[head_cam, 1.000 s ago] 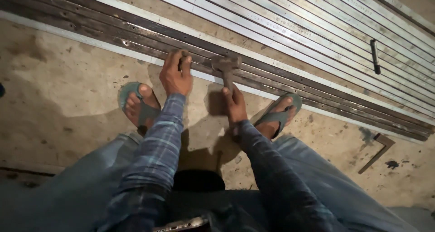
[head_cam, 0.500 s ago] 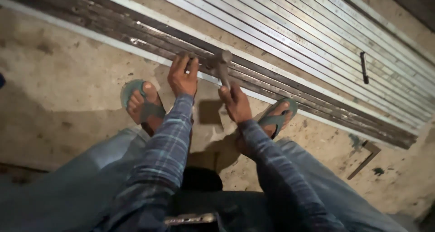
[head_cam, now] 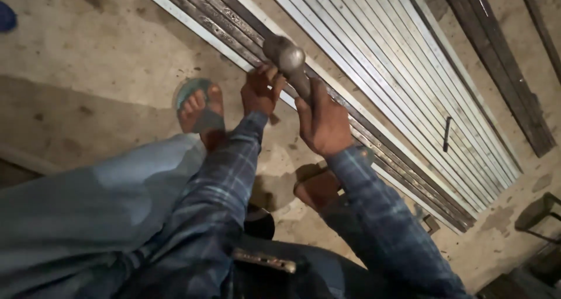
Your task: Hammer a metal strip into a frame or along a series of parallel metal slats.
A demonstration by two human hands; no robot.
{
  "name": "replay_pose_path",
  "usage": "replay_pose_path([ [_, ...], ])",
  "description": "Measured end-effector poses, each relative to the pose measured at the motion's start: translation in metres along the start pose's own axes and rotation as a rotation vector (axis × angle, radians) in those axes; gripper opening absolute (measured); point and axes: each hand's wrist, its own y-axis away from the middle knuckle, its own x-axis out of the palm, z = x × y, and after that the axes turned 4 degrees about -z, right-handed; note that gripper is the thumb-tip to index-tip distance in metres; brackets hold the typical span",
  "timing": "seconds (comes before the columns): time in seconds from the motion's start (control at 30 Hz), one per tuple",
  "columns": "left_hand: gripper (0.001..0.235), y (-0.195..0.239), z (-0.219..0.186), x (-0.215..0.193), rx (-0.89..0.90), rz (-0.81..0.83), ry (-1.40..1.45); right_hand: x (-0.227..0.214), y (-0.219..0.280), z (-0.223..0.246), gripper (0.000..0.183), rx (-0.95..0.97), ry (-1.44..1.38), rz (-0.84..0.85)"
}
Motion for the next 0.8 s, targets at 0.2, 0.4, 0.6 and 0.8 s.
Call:
replay_pose_path([
  [0.2, 0.03, -0.005, -0.004, -0.011, -0.018, -0.026, 0.18, 0.047, -0.002, -0.079, 0.046, 0.164, 0.097, 0.097],
  [0.4, 0.023, -0.032, -0.018, -0.038, -0.213, 0.125, 0.413, 0.098, 0.053, -0.117, 0.045, 0.628, -0.625, -0.082],
  [0.6, 0.019, -0.034, -0.018, -0.042, -0.116, 0.181, 0.485, 0.12, 0.077, -0.127, 0.039, 0.861, -0.807, -0.096],
  [0.8, 0.02, -0.028, -0.025, -0.033, -0.161, 0.139, 0.392, 0.114, 0.077, -0.13, 0.032, 0.844, -0.929, -0.089],
])
